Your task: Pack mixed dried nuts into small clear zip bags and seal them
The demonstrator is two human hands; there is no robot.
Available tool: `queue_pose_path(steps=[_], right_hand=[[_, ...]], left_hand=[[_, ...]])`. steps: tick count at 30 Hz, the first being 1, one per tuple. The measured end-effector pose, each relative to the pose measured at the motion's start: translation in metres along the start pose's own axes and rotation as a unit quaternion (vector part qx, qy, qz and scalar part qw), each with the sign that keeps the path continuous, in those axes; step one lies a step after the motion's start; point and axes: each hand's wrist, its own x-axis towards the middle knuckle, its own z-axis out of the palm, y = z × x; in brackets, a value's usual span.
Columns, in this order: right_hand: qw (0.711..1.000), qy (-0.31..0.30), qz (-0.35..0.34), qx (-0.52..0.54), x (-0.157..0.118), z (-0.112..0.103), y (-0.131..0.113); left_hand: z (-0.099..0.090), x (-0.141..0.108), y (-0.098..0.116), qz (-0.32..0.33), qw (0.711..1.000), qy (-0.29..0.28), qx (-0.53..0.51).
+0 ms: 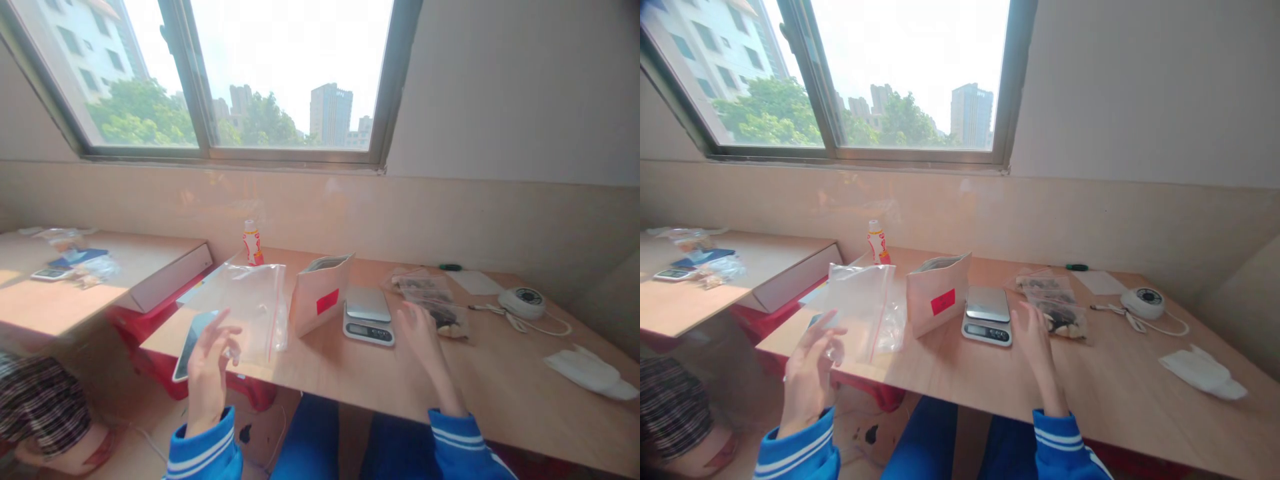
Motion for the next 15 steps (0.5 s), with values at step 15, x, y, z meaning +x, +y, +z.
queue_pose_path(steps=[15], right_hand=[[0.979,0.124,0.045,-0.155,-0.004,-0.041,0.044]], left_hand=[[0.002,0.038,-0.099,0.095,0.864,0.018,0.494]])
